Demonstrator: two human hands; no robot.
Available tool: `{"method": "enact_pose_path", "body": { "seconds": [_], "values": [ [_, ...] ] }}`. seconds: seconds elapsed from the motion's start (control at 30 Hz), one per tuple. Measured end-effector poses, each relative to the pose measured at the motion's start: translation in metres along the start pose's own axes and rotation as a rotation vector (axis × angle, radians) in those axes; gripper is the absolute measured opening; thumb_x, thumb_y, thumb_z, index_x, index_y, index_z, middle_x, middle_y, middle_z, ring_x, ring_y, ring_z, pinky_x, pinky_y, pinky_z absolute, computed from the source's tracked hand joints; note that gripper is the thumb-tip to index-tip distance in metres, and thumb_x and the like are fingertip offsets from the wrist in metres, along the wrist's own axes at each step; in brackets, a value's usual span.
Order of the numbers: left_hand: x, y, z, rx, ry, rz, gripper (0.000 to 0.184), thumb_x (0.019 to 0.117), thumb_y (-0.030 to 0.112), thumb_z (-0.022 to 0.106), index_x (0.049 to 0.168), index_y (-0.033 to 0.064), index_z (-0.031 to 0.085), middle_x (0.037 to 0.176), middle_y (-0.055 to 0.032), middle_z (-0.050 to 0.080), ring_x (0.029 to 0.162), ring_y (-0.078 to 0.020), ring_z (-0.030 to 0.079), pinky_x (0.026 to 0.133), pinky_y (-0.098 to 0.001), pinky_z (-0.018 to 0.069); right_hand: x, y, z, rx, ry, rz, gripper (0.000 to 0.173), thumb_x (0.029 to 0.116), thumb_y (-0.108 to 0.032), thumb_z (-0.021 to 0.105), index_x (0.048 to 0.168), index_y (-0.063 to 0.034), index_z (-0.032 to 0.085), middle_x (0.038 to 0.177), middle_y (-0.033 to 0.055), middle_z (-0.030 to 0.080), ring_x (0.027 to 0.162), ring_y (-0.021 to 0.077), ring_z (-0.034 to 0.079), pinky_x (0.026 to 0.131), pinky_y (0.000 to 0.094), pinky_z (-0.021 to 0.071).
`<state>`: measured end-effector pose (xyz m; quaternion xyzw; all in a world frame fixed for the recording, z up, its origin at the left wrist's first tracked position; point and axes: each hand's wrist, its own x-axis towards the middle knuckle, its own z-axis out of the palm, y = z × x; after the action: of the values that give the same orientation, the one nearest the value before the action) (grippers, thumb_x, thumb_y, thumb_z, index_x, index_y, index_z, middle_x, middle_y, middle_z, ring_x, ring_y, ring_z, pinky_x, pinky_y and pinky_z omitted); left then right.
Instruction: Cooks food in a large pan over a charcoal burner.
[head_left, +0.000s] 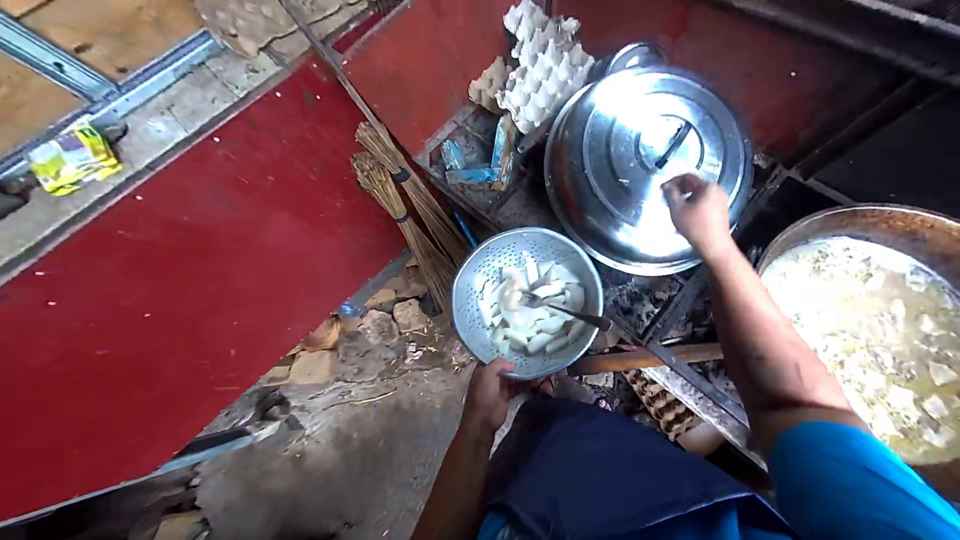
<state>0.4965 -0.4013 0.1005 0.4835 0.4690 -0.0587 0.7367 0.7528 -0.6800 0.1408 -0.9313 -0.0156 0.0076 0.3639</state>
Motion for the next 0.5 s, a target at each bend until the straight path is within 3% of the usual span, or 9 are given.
{"method": "enact_pose_path", "body": {
  "seconds": [0.13, 0.23, 0.37, 0.47, 0.5],
  "values": [
    [0.012, 0.015, -0.028, -0.075, 0.121, 0.061, 0.033, 0.0968, -0.002, 0.041, 0.13, -0.0032, 0.046, 0.097, -0.0195, 0.068, 0.072, -0.0246, 0.072, 0.06, -0.0375, 0.0613, 0.112, 0.018, 0.007, 0.062, 0.066, 0.331, 0.053, 0.1077, -0.035, 0.049, 0.139, 0.0075, 0.054, 0.138, 0.0339, 0.056, 0.132, 0.0482, 0.053, 0.109, 0.0649, 0.0402],
    [0.022, 0.019, -0.047, -0.1, 0.161, 0.13, 0.028, 0.0955, -0.001, 0.04, 0.123, -0.0012, 0.047, 0.093, -0.0152, 0.067, 0.069, -0.021, 0.07, 0.058, -0.0351, 0.061, 0.146, 0.027, 0.028, 0.281, 0.089, 0.475, 0.049, 0.1074, -0.033, 0.049, 0.132, 0.0088, 0.058, 0.135, 0.0302, 0.059, 0.126, 0.0422, 0.059, 0.104, 0.0591, 0.0477],
    [0.03, 0.027, -0.071, -0.07, 0.118, 0.189, 0.02, 0.0961, 0.003, 0.035, 0.11, 0.0049, 0.049, 0.088, -0.0068, 0.067, 0.071, -0.0166, 0.069, 0.064, -0.0331, 0.0608, 0.153, 0.024, 0.031, 0.405, 0.07, 0.469, 0.037, 0.1064, -0.015, 0.049, 0.134, 0.0086, 0.056, 0.137, 0.0267, 0.059, 0.127, 0.0384, 0.057, 0.104, 0.0553, 0.0471],
    [0.038, 0.031, -0.083, -0.067, 0.068, 0.204, 0.019, 0.0972, 0.003, 0.034, 0.11, 0.0072, 0.048, 0.09, -0.005, 0.066, 0.076, -0.0156, 0.069, 0.068, -0.0333, 0.0609, 0.152, 0.009, 0.024, 0.405, 0.003, 0.455, 0.033, 0.1042, -0.01, 0.053, 0.132, 0.0073, 0.058, 0.132, 0.0237, 0.062, 0.119, 0.034, 0.062, 0.1, 0.0524, 0.0499],
    [0.041, 0.031, -0.086, -0.073, 0.064, 0.204, 0.019, 0.0973, 0.003, 0.034, 0.11, 0.007, 0.048, 0.09, -0.0056, 0.067, 0.076, -0.0159, 0.07, 0.068, -0.0336, 0.0616, 0.15, 0.0, 0.023, 0.446, -0.012, 0.463, 0.032, 0.1045, -0.011, 0.05, 0.131, 0.0056, 0.058, 0.128, 0.0217, 0.063, 0.111, 0.0306, 0.063, 0.093, 0.0492, 0.0515]
  ]
}}
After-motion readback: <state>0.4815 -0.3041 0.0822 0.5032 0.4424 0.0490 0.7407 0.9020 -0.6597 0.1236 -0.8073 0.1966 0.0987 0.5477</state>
